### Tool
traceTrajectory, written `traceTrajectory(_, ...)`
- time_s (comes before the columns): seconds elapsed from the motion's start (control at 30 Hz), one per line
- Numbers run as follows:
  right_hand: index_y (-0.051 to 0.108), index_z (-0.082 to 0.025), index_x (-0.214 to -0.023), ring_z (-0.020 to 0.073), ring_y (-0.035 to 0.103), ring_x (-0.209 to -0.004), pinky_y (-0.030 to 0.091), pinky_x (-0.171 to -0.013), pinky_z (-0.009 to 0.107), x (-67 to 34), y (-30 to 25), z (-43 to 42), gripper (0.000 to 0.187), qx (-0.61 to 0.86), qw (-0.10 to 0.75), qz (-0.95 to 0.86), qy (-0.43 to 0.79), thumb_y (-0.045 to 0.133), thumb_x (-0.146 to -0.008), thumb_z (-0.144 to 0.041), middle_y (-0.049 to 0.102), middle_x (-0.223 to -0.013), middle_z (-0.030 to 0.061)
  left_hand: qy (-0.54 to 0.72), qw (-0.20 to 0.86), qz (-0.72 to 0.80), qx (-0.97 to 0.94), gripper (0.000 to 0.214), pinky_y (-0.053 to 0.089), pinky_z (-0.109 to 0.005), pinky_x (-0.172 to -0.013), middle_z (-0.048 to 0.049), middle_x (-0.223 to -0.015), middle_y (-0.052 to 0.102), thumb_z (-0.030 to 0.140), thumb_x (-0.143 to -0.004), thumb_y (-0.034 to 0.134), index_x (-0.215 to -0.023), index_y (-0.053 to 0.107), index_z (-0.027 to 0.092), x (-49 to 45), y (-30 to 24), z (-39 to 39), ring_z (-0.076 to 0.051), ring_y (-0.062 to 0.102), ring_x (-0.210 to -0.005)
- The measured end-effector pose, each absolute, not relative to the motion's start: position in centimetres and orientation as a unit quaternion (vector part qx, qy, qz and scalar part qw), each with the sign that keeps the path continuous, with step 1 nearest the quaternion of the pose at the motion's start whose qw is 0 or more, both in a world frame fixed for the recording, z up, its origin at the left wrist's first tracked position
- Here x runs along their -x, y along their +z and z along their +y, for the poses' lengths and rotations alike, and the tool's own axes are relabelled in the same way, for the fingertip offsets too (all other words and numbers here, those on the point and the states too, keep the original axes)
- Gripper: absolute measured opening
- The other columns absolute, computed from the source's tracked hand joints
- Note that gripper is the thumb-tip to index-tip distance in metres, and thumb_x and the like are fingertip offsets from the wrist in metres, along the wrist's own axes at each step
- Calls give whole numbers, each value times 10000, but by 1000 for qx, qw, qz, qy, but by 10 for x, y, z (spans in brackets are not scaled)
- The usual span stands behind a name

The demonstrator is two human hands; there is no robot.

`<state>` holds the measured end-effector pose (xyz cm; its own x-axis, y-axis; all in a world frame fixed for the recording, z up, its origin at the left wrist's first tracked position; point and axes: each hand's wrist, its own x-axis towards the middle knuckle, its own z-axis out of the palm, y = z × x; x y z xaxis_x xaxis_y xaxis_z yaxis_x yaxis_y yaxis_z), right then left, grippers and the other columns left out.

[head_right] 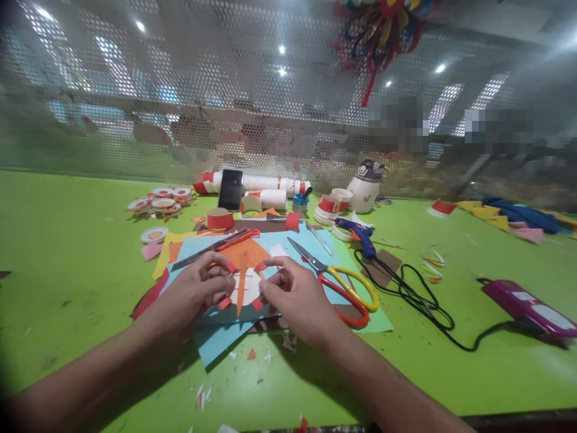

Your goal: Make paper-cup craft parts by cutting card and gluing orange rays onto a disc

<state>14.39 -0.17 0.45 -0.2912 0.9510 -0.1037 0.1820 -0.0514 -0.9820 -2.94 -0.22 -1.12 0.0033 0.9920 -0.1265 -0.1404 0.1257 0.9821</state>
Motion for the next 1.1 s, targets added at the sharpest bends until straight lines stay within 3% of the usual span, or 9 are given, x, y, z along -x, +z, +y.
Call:
traceTrajectory(0.4,604,-163,-1012,81,518,-526,445,-541,233,-144,1,1,267,477,370,-547,580,654,-759,-233,559,-634,-57,489,592,486,-418,261,362,-188,-440,88,-512,431,69,-569,575,-793,504,184,27,-2,-9,-60,384,-441)
traceTrajectory(0.7,586,-153,-1014,86,522,-539,442,-534,233,-145,-1,0,275,468,380,-570,558,651,-790,-299,568,-640,-45,472,597,501,-411,283,354,-207,-474,64,-520,487,90,-576,634,-813,502,169,30,-2,-6,-81,465,-466)
traceTrajectory(0.9,593,-154,-752,88,502,-531,388,-462,219,-146,-4,-2,358,469,363,-576,563,616,-808,-506,569,-667,4,504,591,477,-410,246,302,-204,-444,42,-555,520,79,-589,629,-795,519,154,37,-1,1,-71,442,-452)
traceTrajectory(1.1,603,-138,-654,76,455,-490,338,-484,227,-139,-12,-7,408,447,301,-616,574,683,-741,-528,566,-596,1,518,598,464,-398,224,334,-200,-463,53,-549,517,69,-603,627,-788,531,150,37,-1,1,-56,432,-442)
